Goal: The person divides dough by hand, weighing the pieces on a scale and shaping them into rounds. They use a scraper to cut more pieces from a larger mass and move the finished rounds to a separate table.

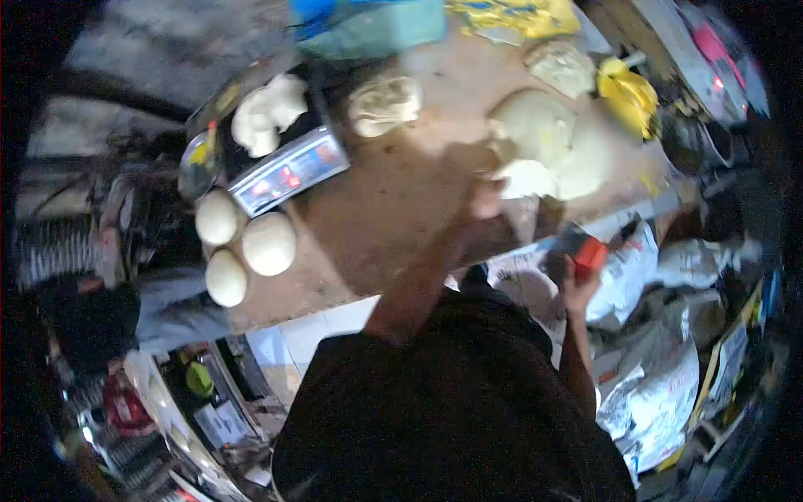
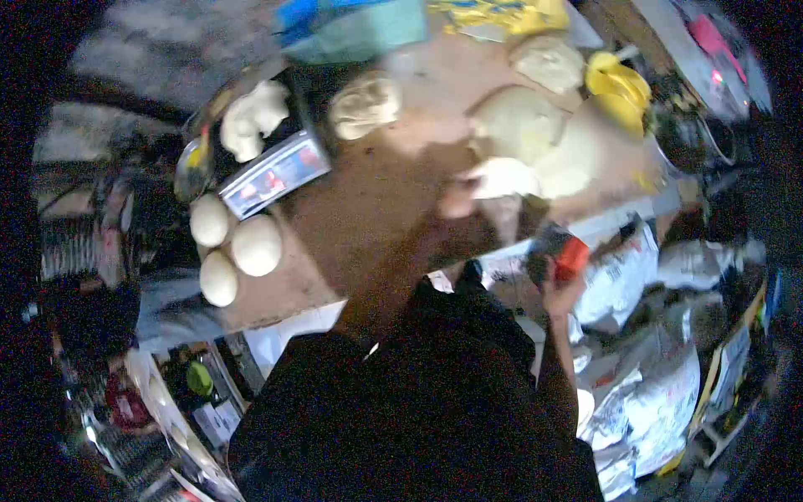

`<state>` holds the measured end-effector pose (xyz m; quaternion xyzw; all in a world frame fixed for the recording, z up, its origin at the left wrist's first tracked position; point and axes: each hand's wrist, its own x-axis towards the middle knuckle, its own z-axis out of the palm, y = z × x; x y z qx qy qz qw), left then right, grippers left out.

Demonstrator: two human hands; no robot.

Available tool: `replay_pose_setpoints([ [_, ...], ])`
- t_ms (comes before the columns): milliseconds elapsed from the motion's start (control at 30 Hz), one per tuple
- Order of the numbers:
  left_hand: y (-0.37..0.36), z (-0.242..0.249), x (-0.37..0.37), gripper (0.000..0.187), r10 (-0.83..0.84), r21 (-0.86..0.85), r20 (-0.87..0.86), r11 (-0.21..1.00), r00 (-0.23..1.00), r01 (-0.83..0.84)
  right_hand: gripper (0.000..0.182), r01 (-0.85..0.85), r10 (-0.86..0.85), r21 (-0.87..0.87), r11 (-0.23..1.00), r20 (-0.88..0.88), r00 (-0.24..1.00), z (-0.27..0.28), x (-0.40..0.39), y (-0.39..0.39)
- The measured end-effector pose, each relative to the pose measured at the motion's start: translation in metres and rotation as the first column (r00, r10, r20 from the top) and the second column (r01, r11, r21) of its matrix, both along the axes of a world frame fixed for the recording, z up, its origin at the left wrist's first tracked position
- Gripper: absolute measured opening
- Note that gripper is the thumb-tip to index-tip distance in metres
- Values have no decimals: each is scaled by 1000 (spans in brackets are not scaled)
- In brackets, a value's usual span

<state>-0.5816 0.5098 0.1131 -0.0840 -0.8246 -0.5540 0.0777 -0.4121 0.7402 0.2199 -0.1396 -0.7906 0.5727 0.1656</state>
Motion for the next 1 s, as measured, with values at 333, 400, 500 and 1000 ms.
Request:
replay_pose_setpoints([
  [333, -101, 54, 40, 35, -78, 38, 666, 997, 742, 71, 43, -515, 228, 255, 819, 678, 699, 49, -199, -115],
  [400, -116, 46, 28, 34, -116, 104, 647, 993, 754, 64, 44, -646, 377, 627, 436, 524, 764, 37, -211, -142],
  [500, -132, 84, 25, 35, -235, 361, 533, 932, 813, 33, 50, -642, 307, 690, 333, 565, 766, 22, -229, -153],
  [1000, -455, 255, -92, 57, 744, -676, -336, 237, 578, -697, 42, -272, 203, 525, 806, 187, 961, 85, -126, -147],
])
